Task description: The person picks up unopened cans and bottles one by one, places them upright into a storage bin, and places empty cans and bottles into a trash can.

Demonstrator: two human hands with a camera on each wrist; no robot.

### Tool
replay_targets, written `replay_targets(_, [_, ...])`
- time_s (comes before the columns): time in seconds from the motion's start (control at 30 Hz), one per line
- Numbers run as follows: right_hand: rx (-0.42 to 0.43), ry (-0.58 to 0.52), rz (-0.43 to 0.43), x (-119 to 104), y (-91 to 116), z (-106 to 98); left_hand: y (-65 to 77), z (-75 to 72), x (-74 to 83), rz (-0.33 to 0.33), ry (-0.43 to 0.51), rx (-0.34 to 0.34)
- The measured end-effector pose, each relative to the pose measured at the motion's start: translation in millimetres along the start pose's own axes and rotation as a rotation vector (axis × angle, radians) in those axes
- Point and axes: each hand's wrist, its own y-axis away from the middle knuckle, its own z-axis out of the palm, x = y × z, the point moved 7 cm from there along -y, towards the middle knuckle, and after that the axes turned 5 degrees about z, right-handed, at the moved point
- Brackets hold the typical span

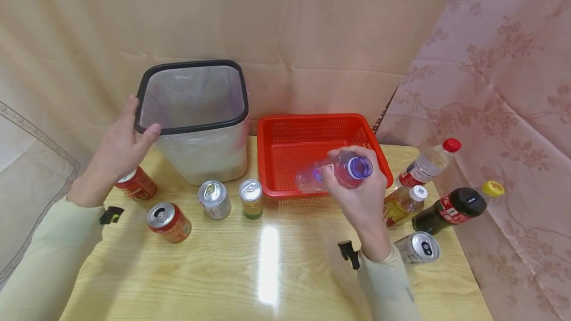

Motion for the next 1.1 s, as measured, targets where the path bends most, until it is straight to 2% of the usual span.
replay_targets(0.13, [0.012, -0.166, -0.054, -7.6, -11.9, 11.9, 0.3, 0.1, 0.6, -0.005, 0.002, -0.004])
replay_targets(0.2, [0.021, -0.214, -0.087, -12.3, -17.5, 18.6, 0.8, 0.0, 0.9, -0.008, 0.004, -0.006])
replay_targets(0.57, [0.043, -0.398, -0.233, -41.6, -53.0, 68.3, 3.2, -1.1, -0.2, -0.007, 0.019, -0.003])
replay_targets(0.9, [0.052, -0.459, -0.386, -58.6, -87.8, 114.2, 2.4, 0.5, 1.7, -0.001, 0.021, -0.007])
replay_targets(1.0, [0.022, -0.406, -0.418, -60.2, -94.7, 134.4, 2.6, 0.3, 0.2, -0.005, 0.020, -0.013])
replay_targets(1.1, [-0.047, -0.281, -0.420, -59.2, -99.7, 159.8, 2.7, -1.2, -1.2, -0.007, 0.021, -0.011])
